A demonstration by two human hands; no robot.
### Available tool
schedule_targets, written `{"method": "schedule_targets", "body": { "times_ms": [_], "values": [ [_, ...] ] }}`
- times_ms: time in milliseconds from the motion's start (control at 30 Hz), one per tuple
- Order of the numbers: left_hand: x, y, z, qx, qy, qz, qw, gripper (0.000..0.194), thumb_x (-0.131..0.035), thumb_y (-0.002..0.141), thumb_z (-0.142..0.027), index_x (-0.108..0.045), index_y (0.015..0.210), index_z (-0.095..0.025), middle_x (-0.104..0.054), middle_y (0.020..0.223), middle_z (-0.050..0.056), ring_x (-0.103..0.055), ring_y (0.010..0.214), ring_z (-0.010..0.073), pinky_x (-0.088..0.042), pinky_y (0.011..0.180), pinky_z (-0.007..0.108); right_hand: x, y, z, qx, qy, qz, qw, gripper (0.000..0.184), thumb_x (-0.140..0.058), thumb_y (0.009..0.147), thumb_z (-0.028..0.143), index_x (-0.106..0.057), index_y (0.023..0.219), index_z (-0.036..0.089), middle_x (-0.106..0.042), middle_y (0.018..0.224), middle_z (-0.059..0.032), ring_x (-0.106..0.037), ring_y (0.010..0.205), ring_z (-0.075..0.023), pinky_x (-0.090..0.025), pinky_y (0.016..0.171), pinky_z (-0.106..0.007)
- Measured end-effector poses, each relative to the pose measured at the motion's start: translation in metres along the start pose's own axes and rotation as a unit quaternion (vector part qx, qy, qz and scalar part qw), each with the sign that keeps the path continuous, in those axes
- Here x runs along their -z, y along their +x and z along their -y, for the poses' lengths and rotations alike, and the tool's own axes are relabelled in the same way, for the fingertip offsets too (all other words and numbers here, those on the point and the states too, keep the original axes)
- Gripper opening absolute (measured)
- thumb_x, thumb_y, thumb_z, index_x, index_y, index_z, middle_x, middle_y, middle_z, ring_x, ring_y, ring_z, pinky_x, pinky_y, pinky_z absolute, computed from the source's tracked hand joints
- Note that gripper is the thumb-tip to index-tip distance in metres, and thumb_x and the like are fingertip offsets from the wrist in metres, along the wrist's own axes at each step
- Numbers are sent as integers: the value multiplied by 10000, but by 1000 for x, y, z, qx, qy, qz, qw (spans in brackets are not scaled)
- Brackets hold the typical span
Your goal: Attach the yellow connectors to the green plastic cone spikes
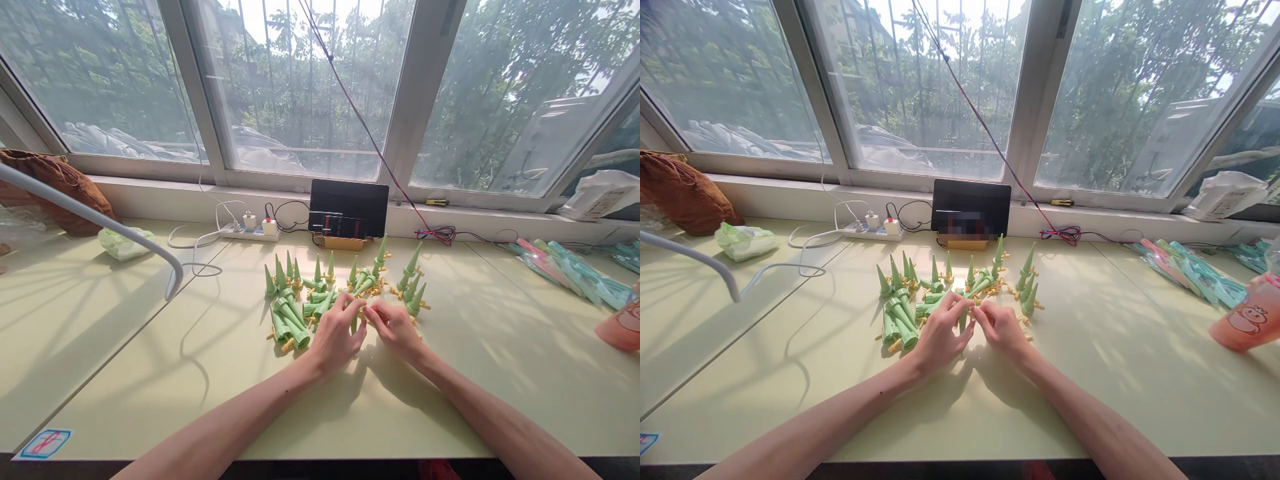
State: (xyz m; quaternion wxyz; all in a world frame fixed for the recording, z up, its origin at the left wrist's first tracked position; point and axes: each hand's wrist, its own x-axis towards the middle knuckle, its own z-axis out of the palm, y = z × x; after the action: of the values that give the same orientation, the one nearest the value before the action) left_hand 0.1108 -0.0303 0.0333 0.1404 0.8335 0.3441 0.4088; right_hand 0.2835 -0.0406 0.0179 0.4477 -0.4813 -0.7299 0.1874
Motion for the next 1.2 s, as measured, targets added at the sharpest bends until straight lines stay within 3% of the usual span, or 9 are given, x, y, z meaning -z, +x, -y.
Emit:
{"method": "schedule_targets", "body": {
  "times_ms": [167,300,433,1200],
  "values": [
    [-1,0,0,1,-3,1,1000,269,-568,849,-96,-587,1100,-189,-549,984,40,-529,668,122,-476,604,258,0,0,0,3,3,-8,1000,438,-454,1004,424,-442,627,201,-353,535,52,-308,485,-105,-244,476,-255],
    [-1,0,0,10,4,-7,1000,260,-563,856,-114,-574,1101,-199,-541,990,36,-521,649,114,-460,571,243,1,-2,1,-11,6,9,1000,246,-508,981,382,-585,854,186,-397,519,72,-337,462,-111,-277,485,-252],
    [0,0,0,14,14,-10,1000,255,-560,863,-124,-568,1105,-202,-535,993,35,-515,641,112,-457,569,243,1,-2,2,-5,10,20,1000,150,-540,952,326,-583,960,182,-397,511,87,-356,448,-111,-295,486,-246],
    [-1,-1,0,5,-8,6,1000,150,-566,846,-99,-613,968,-171,-537,982,57,-514,673,127,-471,604,265,0,-1,-4,11,5,16,1000,299,-489,983,348,-522,731,191,-453,567,41,-371,509,-113,-291,500,-247]
  ]
}}
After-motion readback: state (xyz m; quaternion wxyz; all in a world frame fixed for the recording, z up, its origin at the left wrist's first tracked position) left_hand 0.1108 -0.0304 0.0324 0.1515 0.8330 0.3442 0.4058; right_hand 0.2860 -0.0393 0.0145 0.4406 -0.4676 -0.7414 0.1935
